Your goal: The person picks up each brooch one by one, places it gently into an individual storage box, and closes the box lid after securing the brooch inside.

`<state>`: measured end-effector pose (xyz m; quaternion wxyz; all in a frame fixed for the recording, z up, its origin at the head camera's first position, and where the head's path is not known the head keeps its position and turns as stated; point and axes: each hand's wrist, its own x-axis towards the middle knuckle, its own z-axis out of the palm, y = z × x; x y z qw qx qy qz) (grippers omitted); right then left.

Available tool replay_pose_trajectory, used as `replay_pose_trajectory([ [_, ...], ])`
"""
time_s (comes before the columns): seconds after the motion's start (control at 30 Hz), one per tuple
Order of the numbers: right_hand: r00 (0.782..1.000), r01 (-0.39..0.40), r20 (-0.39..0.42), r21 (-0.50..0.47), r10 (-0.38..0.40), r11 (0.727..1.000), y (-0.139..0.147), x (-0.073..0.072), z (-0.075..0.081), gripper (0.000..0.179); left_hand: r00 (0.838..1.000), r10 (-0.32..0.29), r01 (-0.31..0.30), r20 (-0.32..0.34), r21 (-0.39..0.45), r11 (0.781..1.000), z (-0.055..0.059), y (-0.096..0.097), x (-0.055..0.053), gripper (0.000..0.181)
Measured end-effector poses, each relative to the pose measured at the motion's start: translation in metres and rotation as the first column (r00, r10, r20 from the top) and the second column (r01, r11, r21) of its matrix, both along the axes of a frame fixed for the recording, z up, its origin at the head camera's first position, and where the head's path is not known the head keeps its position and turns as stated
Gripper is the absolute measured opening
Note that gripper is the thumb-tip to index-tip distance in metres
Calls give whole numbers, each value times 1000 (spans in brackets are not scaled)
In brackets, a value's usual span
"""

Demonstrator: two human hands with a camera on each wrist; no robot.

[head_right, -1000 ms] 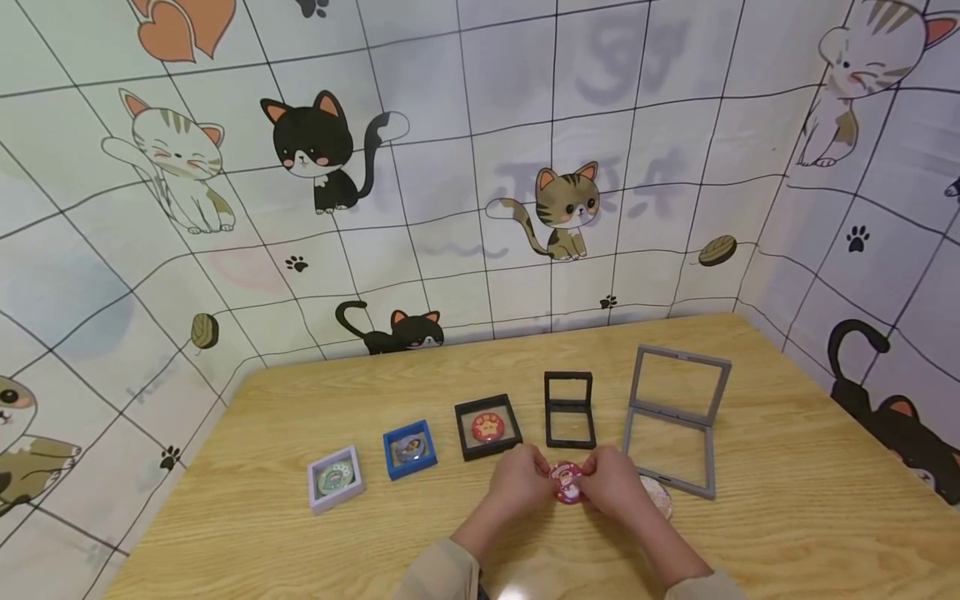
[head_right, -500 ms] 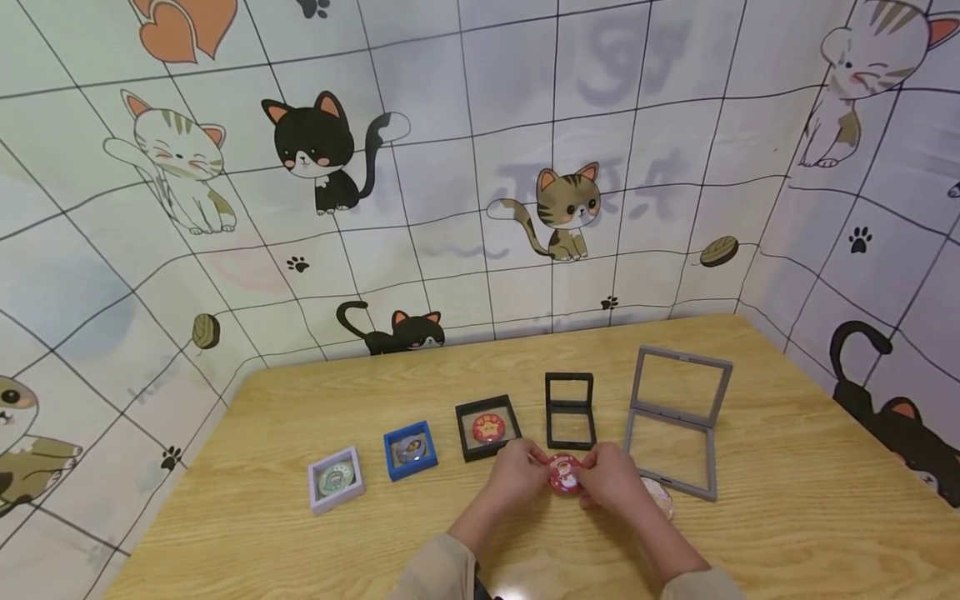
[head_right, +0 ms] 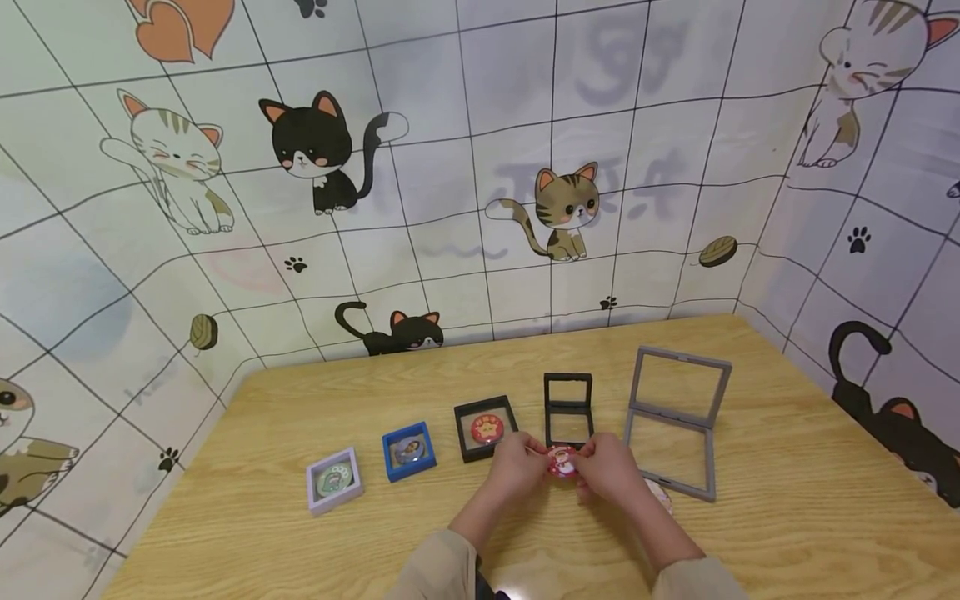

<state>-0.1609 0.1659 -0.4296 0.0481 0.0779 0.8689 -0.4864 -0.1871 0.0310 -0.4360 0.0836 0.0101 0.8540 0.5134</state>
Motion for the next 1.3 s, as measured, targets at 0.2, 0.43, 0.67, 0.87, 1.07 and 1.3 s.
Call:
replay_pose_trajectory([
  [0.2, 1000, 1, 3, -6, -1, 1000, 0, -7, 2, 10, 999, 28, -28, -38, 10, 1000, 2, 2, -4, 8],
  [0.43, 1000, 2, -3, -37, -2, 999, 0, -13, 4, 10, 998, 48, -47, -29, 46, 998, 4, 4, -7, 8],
  [0.67, 1000, 12, 13, -64, -11, 998, 2, -15, 8, 11, 998, 59, -57, -26, 48, 997, 8, 7, -10, 8],
  [0.87, 999, 21, 29, -83, -18, 996, 3, -18, 12, 11, 997, 57, -56, -48, 31, 998, 9, 9, -12, 6],
  [1.07, 999, 18, 39, -59, -16, 998, 5, -21, 15, 12, 997, 60, -59, -46, 18, 998, 10, 12, -16, 6],
  [1.3, 998, 28, 50, -58, -25, 998, 6, -26, 17, 12, 995, 42, -41, -95, 13, 999, 13, 13, -17, 4],
])
